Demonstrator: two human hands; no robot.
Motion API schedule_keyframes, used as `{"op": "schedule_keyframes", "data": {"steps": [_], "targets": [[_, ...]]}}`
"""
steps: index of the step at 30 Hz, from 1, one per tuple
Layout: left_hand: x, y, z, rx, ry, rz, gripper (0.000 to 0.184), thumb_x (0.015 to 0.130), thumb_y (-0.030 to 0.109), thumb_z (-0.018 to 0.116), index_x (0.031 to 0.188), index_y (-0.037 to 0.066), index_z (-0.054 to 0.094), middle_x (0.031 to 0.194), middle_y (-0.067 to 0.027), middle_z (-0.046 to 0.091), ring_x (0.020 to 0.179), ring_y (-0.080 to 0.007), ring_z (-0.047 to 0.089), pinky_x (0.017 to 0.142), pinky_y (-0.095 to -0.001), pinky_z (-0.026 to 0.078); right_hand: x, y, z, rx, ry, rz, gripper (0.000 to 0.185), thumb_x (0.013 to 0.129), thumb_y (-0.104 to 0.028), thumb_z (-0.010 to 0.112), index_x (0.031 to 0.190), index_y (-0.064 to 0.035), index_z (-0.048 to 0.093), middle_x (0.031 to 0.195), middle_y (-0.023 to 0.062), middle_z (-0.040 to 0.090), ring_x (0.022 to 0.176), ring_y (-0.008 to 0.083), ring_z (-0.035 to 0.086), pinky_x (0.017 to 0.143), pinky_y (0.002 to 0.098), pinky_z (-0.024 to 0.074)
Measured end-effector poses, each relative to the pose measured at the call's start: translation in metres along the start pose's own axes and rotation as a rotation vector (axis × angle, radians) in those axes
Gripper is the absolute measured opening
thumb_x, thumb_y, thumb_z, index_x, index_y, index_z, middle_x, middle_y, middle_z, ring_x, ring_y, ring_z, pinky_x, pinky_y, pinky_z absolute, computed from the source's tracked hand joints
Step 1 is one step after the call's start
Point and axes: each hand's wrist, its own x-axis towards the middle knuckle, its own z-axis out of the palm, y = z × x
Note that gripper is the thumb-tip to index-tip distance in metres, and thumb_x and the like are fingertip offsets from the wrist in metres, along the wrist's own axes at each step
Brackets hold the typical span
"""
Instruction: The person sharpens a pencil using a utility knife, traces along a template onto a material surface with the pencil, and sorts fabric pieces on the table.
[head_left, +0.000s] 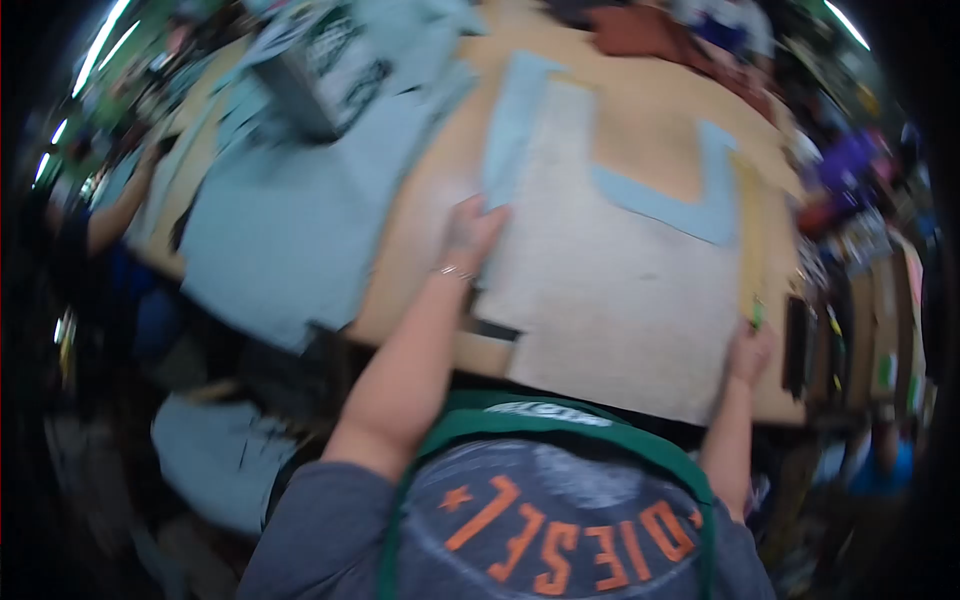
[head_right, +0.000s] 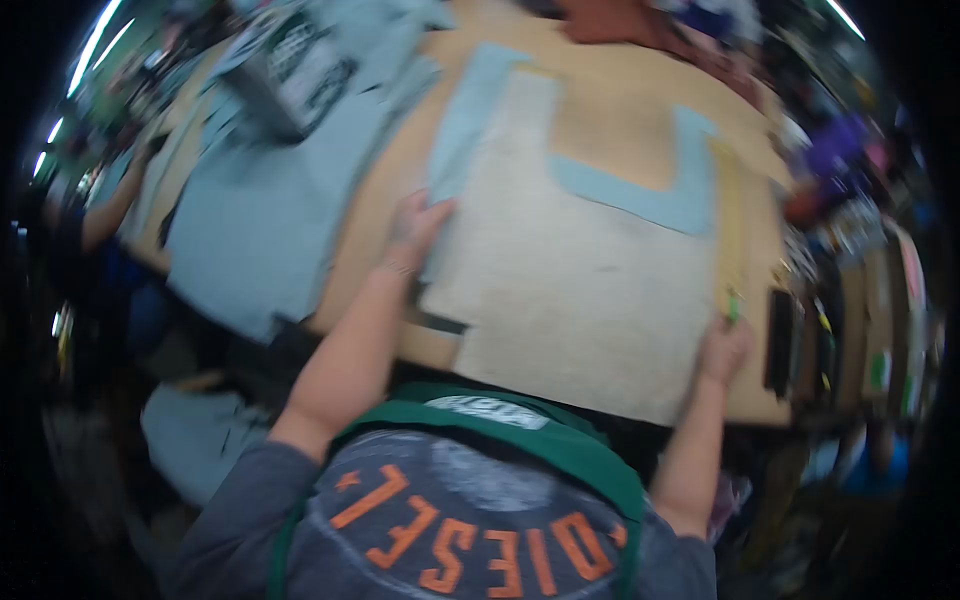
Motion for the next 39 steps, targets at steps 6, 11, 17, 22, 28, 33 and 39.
{"op": "schedule_keyframes", "data": {"steps": [6,11,17,22,28,33,39], "targets": [[-0.029,0.074,-0.107,-1.338,-0.005,0.305,0.020,0.083,0.024,0.054,0.078,0.005,0.058,0.071,-0.0018,0.056,0.065,-0.0098,0.051,0.062,-0.0240,0.043,0.010,0.008,0.008,-0.024,0.043,-0.187,0.035,0.081,-0.027,0.053,0.084,0.0066,0.059,0.080,0.0236,0.059,0.075,0.0372,0.056,0.066,0.0415,0.0437],[-0.157,0.057,-0.294,-0.872,0.740,0.883,0.023,0.083,0.029,0.055,0.082,0.006,0.057,0.075,-0.0030,0.055,0.068,-0.0130,0.052,0.066,-0.0259,0.043,0.027,0.026,0.015,-0.331,-0.089,-0.053,0.051,0.081,-0.045,0.046,0.092,0.0030,0.059,0.091,0.0234,0.058,0.084,0.0371,0.055,0.071,0.0432,0.0437],[-0.377,-0.036,-0.475,-0.085,1.780,0.406,0.026,0.082,0.030,0.056,0.087,0.004,0.057,0.081,-0.0059,0.056,0.075,-0.0168,0.052,0.070,-0.0287,0.043,0.036,0.034,0.023,-0.462,-0.081,-0.056,0.052,0.081,-0.046,0.044,0.094,0.0026,0.059,0.091,0.0231,0.058,0.085,0.0372,0.055,0.072,0.0438,0.0436],[-0.572,-0.108,-0.515,0.695,1.997,-0.668,0.030,0.082,0.031,0.056,0.091,0.003,0.056,0.087,-0.0082,0.056,0.081,-0.0200,0.052,0.074,-0.0310,0.042,0.039,0.040,0.021,-0.565,-0.105,-0.067,0.055,0.082,-0.049,0.041,0.095,0.0018,0.059,0.092,0.0228,0.059,0.087,0.0383,0.055,0.074,0.0455,0.0431],[-0.672,-0.168,-0.476,0.819,1.686,-1.301,0.034,0.081,0.032,0.057,0.096,0.002,0.056,0.093,-0.0111,0.057,0.088,-0.0237,0.052,0.079,-0.0338,0.041,0.031,0.017,0.011,-0.490,-0.194,0.046,0.047,0.081,-0.042,0.045,0.097,-0.0005,0.059,0.095,0.0231,0.058,0.089,0.0399,0.055,0.077,0.0448,0.0445],[-0.681,-0.171,-0.441,0.951,1.602,-1.541,0.038,0.081,0.033,0.057,0.100,0.000,0.056,0.099,-0.0134,0.057,0.094,-0.0269,0.052,0.083,-0.0361,0.041,0.024,0.018,0.014,-0.447,-0.118,-0.010,0.039,0.082,-0.034,0.046,0.095,0.0005,0.057,0.093,0.0221,0.058,0.089,0.0383,0.054,0.078,0.0441,0.0425],[-0.397,-0.036,-0.359,1.391,1.443,0.170,0.024,0.079,0.014,0.061,0.099,0.001,0.056,0.099,-0.0123,0.057,0.092,-0.0260,0.054,0.082,-0.0345,0.043,0.011,0.017,0.019,-0.389,-0.039,-0.022,0.033,0.079,-0.029,0.050,0.095,-0.0008,0.057,0.090,0.0232,0.056,0.088,0.0378,0.051,0.078,0.0440,0.0397]]}}
